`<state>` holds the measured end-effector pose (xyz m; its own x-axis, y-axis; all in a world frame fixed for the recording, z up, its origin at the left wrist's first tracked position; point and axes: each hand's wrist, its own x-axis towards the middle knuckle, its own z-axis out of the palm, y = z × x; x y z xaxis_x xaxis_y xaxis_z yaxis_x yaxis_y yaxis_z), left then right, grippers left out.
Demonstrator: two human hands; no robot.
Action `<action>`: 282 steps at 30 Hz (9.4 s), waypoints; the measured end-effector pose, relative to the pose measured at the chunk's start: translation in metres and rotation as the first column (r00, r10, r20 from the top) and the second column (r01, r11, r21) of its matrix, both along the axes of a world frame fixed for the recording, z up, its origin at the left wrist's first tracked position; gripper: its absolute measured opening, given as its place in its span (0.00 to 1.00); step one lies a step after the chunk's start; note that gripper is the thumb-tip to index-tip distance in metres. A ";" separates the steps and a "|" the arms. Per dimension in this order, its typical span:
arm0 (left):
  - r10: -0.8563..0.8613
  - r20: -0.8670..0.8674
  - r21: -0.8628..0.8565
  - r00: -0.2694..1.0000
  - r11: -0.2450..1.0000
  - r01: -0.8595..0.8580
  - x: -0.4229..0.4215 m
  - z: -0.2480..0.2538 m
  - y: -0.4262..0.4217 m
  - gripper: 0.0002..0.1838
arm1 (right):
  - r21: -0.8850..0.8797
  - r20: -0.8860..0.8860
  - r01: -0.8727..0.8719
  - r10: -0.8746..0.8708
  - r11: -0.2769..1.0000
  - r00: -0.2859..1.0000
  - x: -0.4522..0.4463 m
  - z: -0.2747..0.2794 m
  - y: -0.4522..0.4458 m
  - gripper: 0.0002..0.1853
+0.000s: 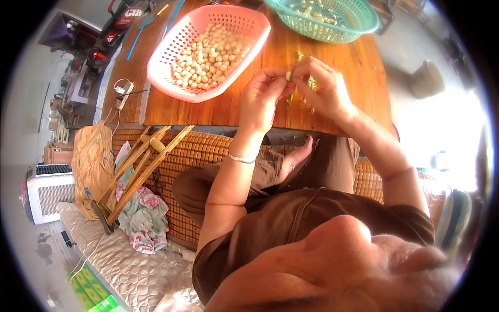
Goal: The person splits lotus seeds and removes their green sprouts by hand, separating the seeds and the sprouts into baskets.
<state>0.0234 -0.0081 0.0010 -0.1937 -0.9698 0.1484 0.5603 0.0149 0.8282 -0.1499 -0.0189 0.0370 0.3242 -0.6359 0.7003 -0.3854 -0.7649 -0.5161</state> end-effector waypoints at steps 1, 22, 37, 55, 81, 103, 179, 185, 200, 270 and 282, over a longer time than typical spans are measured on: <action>0.000 0.008 -0.002 1.000 1.000 0.000 0.000 0.000 0.000 0.08 | 0.001 0.000 -0.001 0.001 1.000 1.000 0.001 0.000 0.000 0.09; 0.105 0.166 -0.077 0.981 0.993 -0.093 -0.006 0.001 0.001 0.07 | 0.401 0.163 -0.073 0.008 0.913 0.987 -0.003 -0.007 -0.004 0.08; 0.171 0.285 -0.171 0.943 0.977 -0.125 -0.010 -0.001 0.001 0.05 | 0.497 0.180 -0.139 0.055 0.857 0.982 -0.007 -0.001 -0.003 0.06; 0.133 0.161 -0.032 0.978 0.991 -0.130 -0.003 0.005 0.000 0.07 | 0.510 0.112 0.011 -0.079 0.860 0.991 -0.021 0.002 -0.020 0.08; -0.066 0.139 0.018 0.988 0.998 0.064 -0.053 0.124 -0.141 0.23 | 0.602 0.163 0.020 -0.148 0.798 0.976 -0.038 -0.007 -0.038 0.10; 0.407 0.897 -0.403 -0.173 0.913 0.058 0.151 0.081 -0.113 0.09 | 0.342 0.151 -0.045 -0.008 0.939 0.988 -0.025 -0.004 -0.022 0.07; 0.361 0.263 -0.384 0.895 0.890 -0.246 -0.019 -0.009 0.005 0.08 | 0.641 0.354 -0.272 0.037 0.718 0.934 -0.010 -0.006 -0.006 0.07; 0.291 0.220 -0.305 0.931 0.927 -0.218 -0.017 -0.004 0.006 0.07 | 0.649 0.359 -0.265 0.020 0.713 0.933 -0.010 -0.010 -0.006 0.07; 0.324 0.187 -0.291 0.927 0.920 -0.263 -0.019 -0.006 0.007 0.05 | 0.499 0.220 -0.106 -0.007 0.860 0.976 -0.007 -0.013 -0.004 0.06; 0.181 0.148 -0.146 0.972 0.976 -0.160 -0.013 -0.003 0.005 0.05 | 0.419 0.089 0.008 -0.050 0.908 0.995 -0.009 -0.007 -0.003 0.06; 0.128 0.094 -0.114 0.987 0.987 -0.117 -0.012 0.000 0.003 0.09 | 0.561 0.188 -0.099 -0.010 0.822 0.982 -0.009 -0.006 -0.003 0.07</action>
<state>0.0112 -0.0048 0.0009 -0.0938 -0.9664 0.2395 0.4622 0.1708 0.8702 -0.1590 -0.0223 0.0315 0.2698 -0.9248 0.2684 -0.2201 -0.3306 -0.9177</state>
